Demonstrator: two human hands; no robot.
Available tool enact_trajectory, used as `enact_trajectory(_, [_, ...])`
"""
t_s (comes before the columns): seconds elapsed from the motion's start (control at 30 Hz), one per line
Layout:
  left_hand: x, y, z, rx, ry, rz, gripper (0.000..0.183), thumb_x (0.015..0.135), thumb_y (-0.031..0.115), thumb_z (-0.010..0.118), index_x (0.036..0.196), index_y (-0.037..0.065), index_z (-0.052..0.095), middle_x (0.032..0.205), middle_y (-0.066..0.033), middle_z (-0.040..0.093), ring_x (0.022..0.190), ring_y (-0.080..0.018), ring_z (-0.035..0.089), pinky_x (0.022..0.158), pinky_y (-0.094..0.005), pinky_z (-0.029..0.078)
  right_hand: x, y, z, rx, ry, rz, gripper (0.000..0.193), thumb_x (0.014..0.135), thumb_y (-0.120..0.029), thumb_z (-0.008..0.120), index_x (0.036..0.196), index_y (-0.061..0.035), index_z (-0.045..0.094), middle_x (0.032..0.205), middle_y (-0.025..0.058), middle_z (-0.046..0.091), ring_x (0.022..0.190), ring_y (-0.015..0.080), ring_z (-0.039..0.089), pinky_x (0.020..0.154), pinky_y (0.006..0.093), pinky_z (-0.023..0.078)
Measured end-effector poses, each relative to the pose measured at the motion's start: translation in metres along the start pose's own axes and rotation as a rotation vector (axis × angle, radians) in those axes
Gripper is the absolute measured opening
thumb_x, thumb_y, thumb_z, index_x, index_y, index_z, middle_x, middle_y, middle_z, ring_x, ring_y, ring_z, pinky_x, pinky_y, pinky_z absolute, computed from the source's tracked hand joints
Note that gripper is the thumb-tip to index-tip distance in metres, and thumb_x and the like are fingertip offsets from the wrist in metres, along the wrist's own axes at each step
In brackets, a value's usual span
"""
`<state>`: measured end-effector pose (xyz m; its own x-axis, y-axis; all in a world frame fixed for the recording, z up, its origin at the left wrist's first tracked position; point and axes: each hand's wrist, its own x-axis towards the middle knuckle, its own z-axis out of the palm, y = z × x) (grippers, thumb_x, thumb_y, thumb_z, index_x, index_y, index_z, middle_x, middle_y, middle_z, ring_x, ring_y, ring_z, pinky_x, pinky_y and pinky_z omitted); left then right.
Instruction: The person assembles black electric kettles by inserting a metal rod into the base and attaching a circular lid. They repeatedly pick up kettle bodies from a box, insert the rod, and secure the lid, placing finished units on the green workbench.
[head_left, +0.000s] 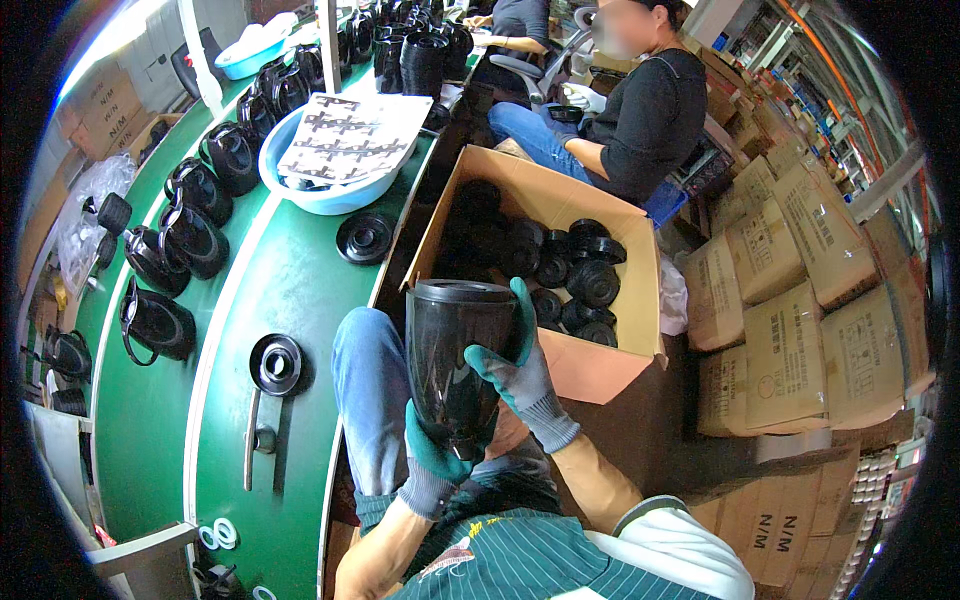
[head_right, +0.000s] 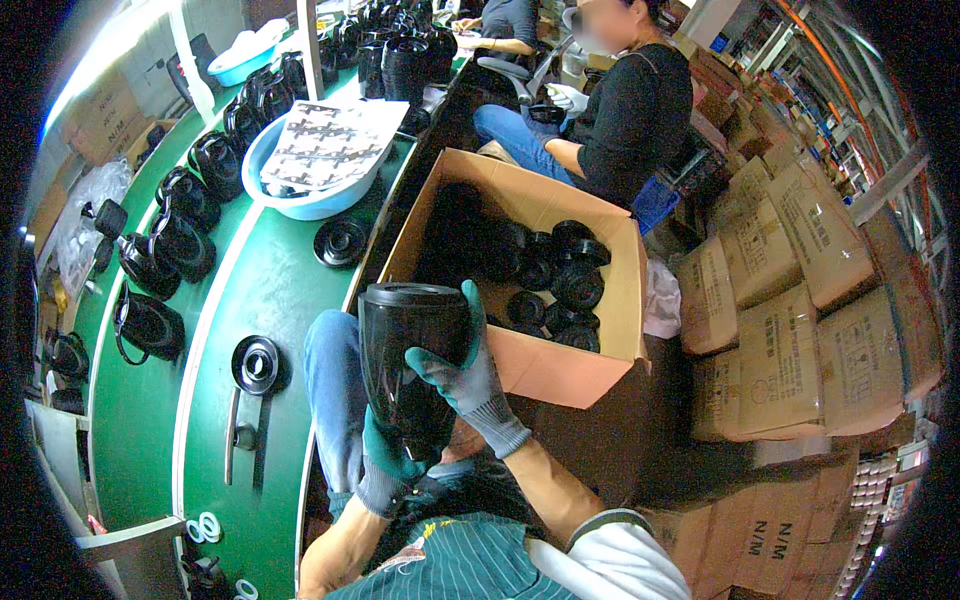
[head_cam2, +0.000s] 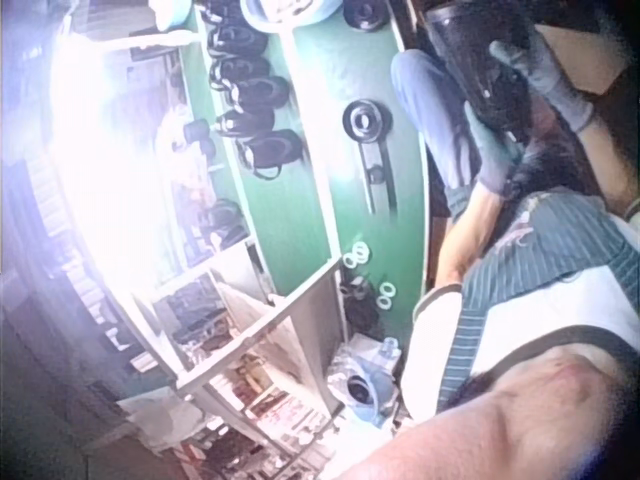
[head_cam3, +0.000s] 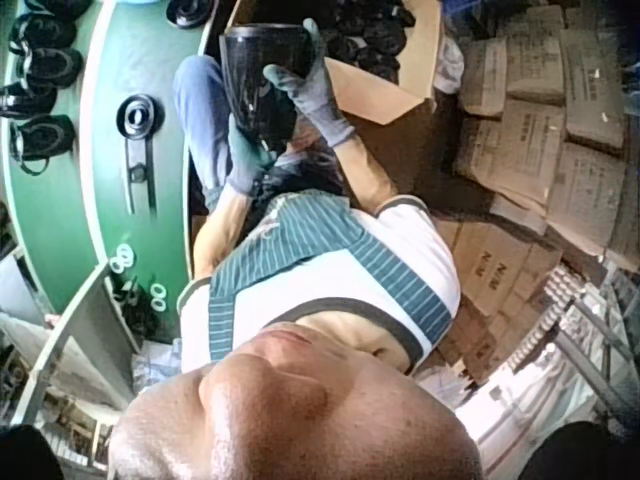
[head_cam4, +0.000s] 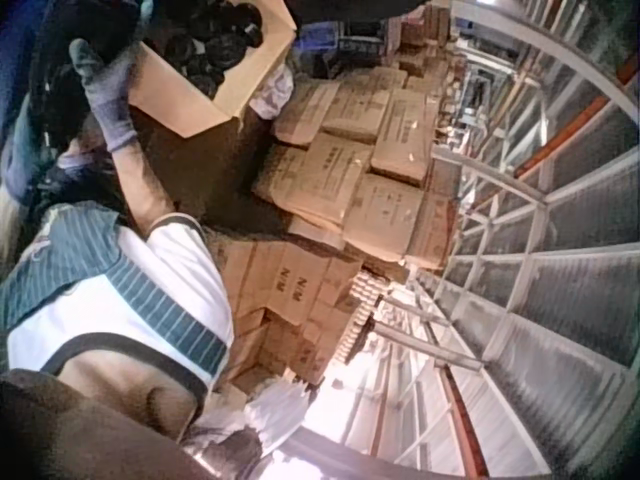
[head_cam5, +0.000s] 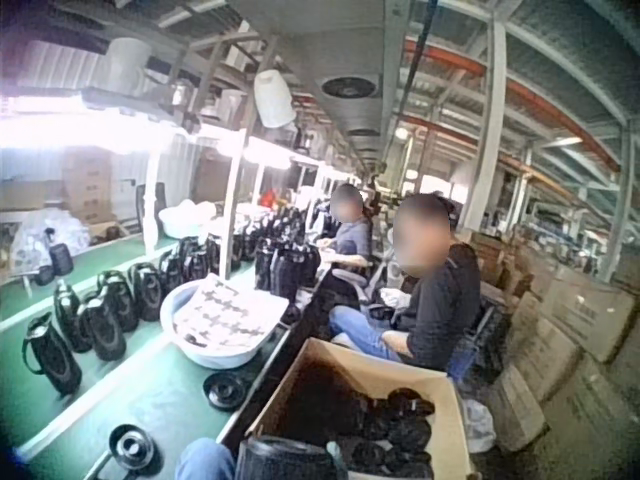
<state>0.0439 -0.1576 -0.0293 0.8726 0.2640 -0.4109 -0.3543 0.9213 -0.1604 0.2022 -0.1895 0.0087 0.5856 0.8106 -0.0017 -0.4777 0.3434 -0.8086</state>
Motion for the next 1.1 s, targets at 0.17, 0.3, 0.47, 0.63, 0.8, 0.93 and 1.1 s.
enact_trajectory(0.17, [0.01, 0.001, -0.03, 0.047, -0.098, 0.029, 0.067, 0.101, 0.062, 0.037, 0.138, 0.009, 0.059, 0.13, -0.0136, 0.067, 0.112, -0.0305, 0.069, 0.092, -0.0438, 0.06, 0.009, 0.005, -0.004, 0.524, -0.122, 0.37, 0.072, 0.101, -0.037, 0.063, 0.161, -0.0225, 0.025, 0.14, 0.0161, 0.058, 0.11, 0.0313, 0.069, 0.083, 0.0454, 0.066])
enact_trajectory(0.3, [0.008, -0.001, -0.004, 0.06, -0.005, 0.053, 0.065, 0.101, 0.059, 0.038, 0.135, 0.009, 0.061, 0.127, -0.0133, 0.068, 0.112, -0.0287, 0.068, 0.095, -0.0448, 0.058, 0.003, 0.029, 0.008, -0.469, 0.073, -0.291, 0.094, 0.093, -0.031, 0.075, 0.162, -0.0172, 0.013, 0.139, 0.0126, 0.059, 0.11, 0.0278, 0.067, 0.093, 0.0498, 0.061])
enact_trajectory(0.47, [0.005, -0.003, 0.021, 0.079, 0.13, 0.086, 0.059, 0.101, 0.054, 0.038, 0.128, 0.009, 0.066, 0.117, -0.012, 0.071, 0.107, -0.0305, 0.068, 0.096, -0.0454, 0.056, 0.02, 0.051, -0.031, -0.357, 0.04, -0.186, 0.108, 0.094, 0.002, 0.068, 0.158, -0.0541, 0.001, 0.15, 0.0156, 0.047, 0.106, 0.0318, 0.068, 0.08, 0.0398, 0.064])
enact_trajectory(0.63, [0.007, -0.006, 0.016, 0.07, 0.114, 0.101, 0.072, 0.099, 0.064, 0.032, 0.139, 0.009, 0.058, 0.126, -0.0144, 0.067, 0.111, -0.0331, 0.067, 0.097, -0.0472, 0.056, 0.026, 0.059, -0.055, -0.14, 0.017, -0.06, 0.086, 0.105, -0.012, 0.055, 0.155, -0.0609, 0.004, 0.156, 0.0284, 0.036, 0.11, 0.0473, 0.067, 0.067, 0.0372, 0.065])
enact_trajectory(0.8, [0.012, 0.003, -0.008, 0.054, 0.067, 0.075, 0.074, 0.098, 0.067, 0.033, 0.141, 0.012, 0.056, 0.132, -0.0159, 0.063, 0.116, -0.0334, 0.065, 0.095, -0.0493, 0.057, 0.02, 0.059, -0.05, -0.419, -0.053, -0.164, 0.088, 0.103, -0.012, 0.059, 0.157, -0.0546, 0.003, 0.155, 0.0261, 0.038, 0.119, 0.0423, 0.064, 0.081, 0.0444, 0.066])
enact_trajectory(0.93, [-0.001, -0.006, 0.024, 0.088, 0.171, 0.11, 0.06, 0.101, 0.052, 0.037, 0.13, 0.007, 0.064, 0.121, -0.0134, 0.069, 0.11, -0.0318, 0.067, 0.096, -0.0462, 0.057, 0.017, 0.051, -0.03, -0.394, 0.038, -0.209, 0.11, 0.092, 0.005, 0.07, 0.16, -0.0425, -0.002, 0.151, 0.0205, 0.043, 0.119, 0.0332, 0.065, 0.088, 0.0447, 0.064])
enact_trajectory(1.1, [0.003, -0.003, 0.017, 0.087, 0.056, 0.106, 0.062, 0.1, 0.055, 0.037, 0.13, 0.007, 0.064, 0.121, -0.0135, 0.069, 0.113, -0.0319, 0.067, 0.097, -0.0472, 0.056, 0.016, 0.034, -0.007, -0.119, 0.185, 0.041, 0.113, 0.085, 0.006, 0.077, 0.162, -0.0283, 0.002, 0.145, 0.0145, 0.05, 0.111, 0.0244, 0.067, 0.095, 0.0418, 0.062])
